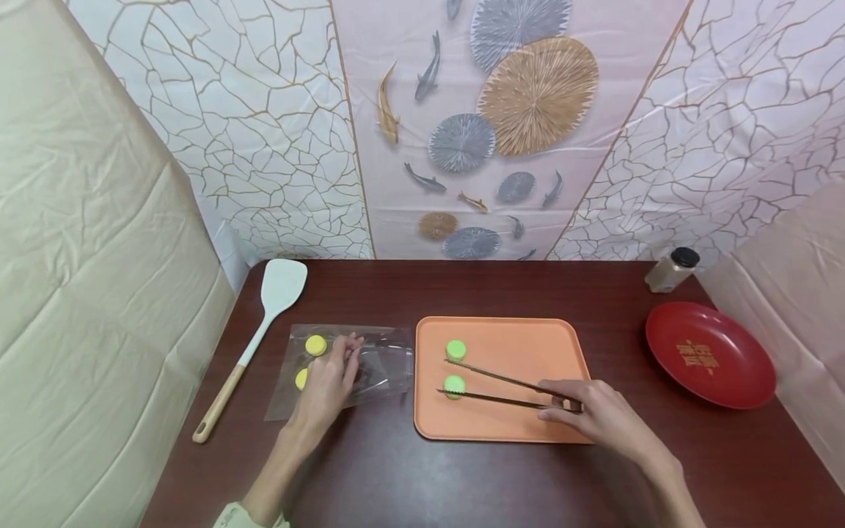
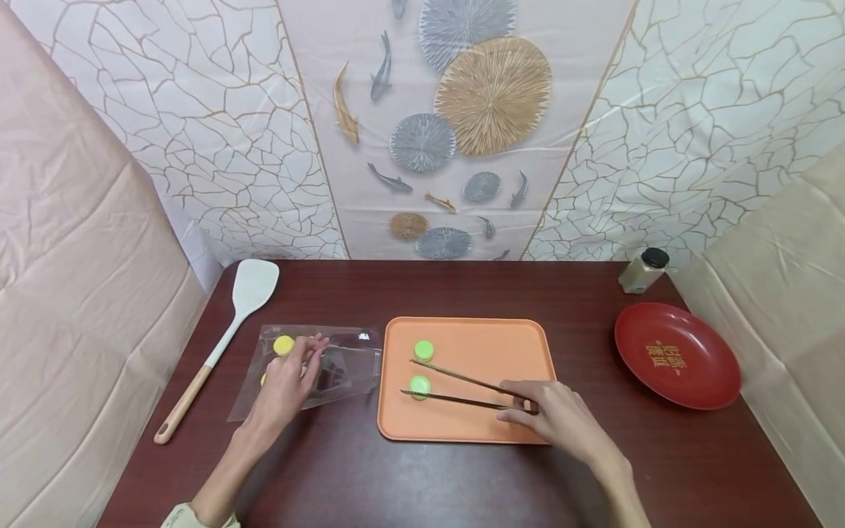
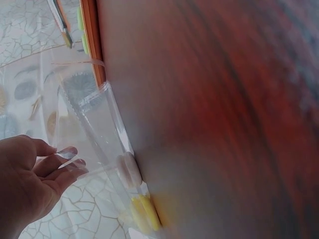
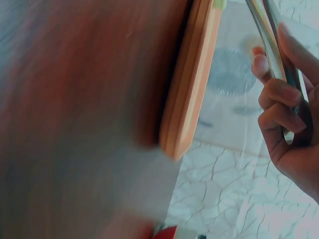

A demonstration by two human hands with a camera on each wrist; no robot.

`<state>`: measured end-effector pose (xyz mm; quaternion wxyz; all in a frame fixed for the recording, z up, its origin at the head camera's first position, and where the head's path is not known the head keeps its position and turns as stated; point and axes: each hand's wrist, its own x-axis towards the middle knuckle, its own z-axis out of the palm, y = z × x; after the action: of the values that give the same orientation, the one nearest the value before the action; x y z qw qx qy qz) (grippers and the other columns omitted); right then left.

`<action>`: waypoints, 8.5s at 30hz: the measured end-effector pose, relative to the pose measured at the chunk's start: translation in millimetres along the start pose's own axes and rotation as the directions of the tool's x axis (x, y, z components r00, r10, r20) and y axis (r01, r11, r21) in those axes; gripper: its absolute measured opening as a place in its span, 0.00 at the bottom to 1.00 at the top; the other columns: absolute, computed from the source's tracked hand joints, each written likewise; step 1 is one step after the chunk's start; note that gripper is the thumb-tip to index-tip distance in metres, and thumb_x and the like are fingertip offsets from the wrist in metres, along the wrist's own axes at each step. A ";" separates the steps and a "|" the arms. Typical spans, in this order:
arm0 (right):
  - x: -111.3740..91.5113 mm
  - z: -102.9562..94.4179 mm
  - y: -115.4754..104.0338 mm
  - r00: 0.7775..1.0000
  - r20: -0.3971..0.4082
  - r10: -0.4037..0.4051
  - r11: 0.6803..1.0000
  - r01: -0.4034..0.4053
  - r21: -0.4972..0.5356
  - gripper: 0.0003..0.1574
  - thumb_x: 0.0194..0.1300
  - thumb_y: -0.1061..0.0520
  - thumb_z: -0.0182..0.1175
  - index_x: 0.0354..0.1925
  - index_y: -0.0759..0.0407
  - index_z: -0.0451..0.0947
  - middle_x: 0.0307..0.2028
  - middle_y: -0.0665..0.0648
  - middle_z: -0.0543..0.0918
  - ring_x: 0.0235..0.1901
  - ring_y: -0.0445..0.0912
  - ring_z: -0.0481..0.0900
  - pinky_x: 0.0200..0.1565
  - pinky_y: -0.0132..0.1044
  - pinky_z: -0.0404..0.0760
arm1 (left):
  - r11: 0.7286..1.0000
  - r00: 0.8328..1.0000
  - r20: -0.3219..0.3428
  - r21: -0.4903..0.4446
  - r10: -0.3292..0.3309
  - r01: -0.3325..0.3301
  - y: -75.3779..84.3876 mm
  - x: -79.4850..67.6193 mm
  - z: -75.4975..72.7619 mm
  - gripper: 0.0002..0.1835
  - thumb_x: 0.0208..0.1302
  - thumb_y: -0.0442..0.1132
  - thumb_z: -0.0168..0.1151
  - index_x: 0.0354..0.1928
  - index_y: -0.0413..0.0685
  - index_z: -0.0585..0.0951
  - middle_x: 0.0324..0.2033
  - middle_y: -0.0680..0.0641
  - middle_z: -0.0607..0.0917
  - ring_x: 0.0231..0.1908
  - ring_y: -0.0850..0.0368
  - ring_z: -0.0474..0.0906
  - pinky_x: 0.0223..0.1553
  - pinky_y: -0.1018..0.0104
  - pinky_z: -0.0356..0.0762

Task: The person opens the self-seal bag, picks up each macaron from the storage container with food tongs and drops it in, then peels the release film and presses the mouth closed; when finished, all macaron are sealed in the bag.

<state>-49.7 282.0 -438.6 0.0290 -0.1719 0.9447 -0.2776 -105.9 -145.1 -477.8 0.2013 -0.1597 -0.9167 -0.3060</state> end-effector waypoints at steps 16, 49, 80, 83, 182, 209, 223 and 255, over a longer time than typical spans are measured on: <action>-12.3 -3.1 15.9 0.998 0.049 0.034 0.999 -0.033 -0.029 0.23 0.63 0.50 0.82 0.55 0.53 0.92 0.24 0.34 0.74 0.27 0.29 0.70 0.33 0.31 0.73 | 0.999 0.999 0.030 -0.004 -0.039 0.040 2.8 0.1 -2.5 0.08 0.73 0.24 0.68 0.48 0.28 0.79 0.41 0.28 0.92 0.27 0.44 0.92 0.24 0.61 0.87; 0.9 7.5 0.5 0.993 -0.049 -0.104 0.991 0.100 -0.089 0.20 0.65 0.49 0.80 0.55 0.49 0.93 0.31 0.33 0.83 0.31 0.29 0.73 0.35 0.32 0.75 | 1.000 1.000 0.008 -0.010 0.016 -0.016 0.9 -0.8 0.8 0.07 0.73 0.21 0.66 0.47 0.29 0.78 0.41 0.28 0.91 0.24 0.47 0.90 0.19 0.67 0.80; 77.8 71.9 -74.6 0.985 0.023 -0.172 0.985 0.172 -0.002 0.07 0.72 0.50 0.75 0.38 0.46 0.85 0.20 0.40 0.71 0.21 0.32 0.62 0.25 0.28 0.61 | 0.999 0.999 -0.015 -0.008 0.040 -0.040 0.3 -1.4 0.9 0.06 0.73 0.21 0.66 0.46 0.29 0.78 0.40 0.29 0.92 0.32 0.38 0.93 0.25 0.56 0.88; 83.3 76.0 -80.2 0.981 0.035 -0.190 0.982 0.191 -0.011 0.07 0.72 0.49 0.75 0.39 0.45 0.85 0.20 0.40 0.71 0.22 0.32 0.63 0.25 0.28 0.62 | 0.999 0.999 -0.015 -0.021 0.045 -0.046 0.6 -1.2 0.8 0.06 0.73 0.21 0.66 0.46 0.30 0.78 0.40 0.29 0.92 0.33 0.37 0.93 0.24 0.57 0.87; 110.2 65.1 -79.5 0.988 0.001 -0.156 0.986 0.156 -0.057 0.11 0.72 0.48 0.75 0.48 0.51 0.92 0.21 0.42 0.77 0.23 0.36 0.68 0.25 0.32 0.67 | 0.999 1.000 0.000 -0.039 0.020 -0.020 0.0 0.7 3.8 0.04 0.74 0.22 0.64 0.46 0.29 0.79 0.47 0.27 0.91 0.43 0.33 0.93 0.29 0.54 0.90; 16.7 16.2 -37.3 0.991 -0.134 -0.021 0.998 0.014 -0.053 0.14 0.68 0.49 0.78 0.50 0.50 0.91 0.22 0.36 0.71 0.24 0.30 0.66 0.27 0.31 0.67 | 1.000 1.000 0.011 -0.007 0.029 -0.029 -1.4 4.3 6.6 0.05 0.73 0.23 0.66 0.46 0.30 0.80 0.43 0.29 0.92 0.36 0.36 0.93 0.30 0.51 0.89; -74.5 -23.6 64.6 0.738 -0.331 0.588 0.774 -0.632 -0.034 0.38 0.82 0.34 0.59 0.62 0.69 0.75 0.47 0.83 0.84 0.44 0.80 0.84 0.31 0.71 0.79 | 0.994 0.984 0.177 -0.108 0.004 0.015 -2.4 27.1 2.5 0.13 0.71 0.24 0.70 0.54 0.34 0.80 0.58 0.32 0.90 0.18 0.65 0.65 0.20 0.69 0.70; -63.9 -17.7 76.2 0.785 -0.066 0.616 0.751 -0.611 -0.249 0.39 0.75 0.30 0.65 0.38 0.65 0.69 0.32 0.69 0.78 0.33 0.69 0.84 0.33 0.66 0.80 | 0.994 0.854 0.515 -0.030 -0.072 0.102 -16.0 93.5 41.6 0.06 0.73 0.26 0.68 0.44 0.41 0.92 0.40 0.44 0.89 0.43 0.51 0.85 0.48 0.55 0.85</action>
<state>-15.8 372.8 -467.0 0.1052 0.1424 0.9760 -0.1264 -205.0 -115.4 -472.5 -0.0685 -0.1992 -0.9345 -0.2868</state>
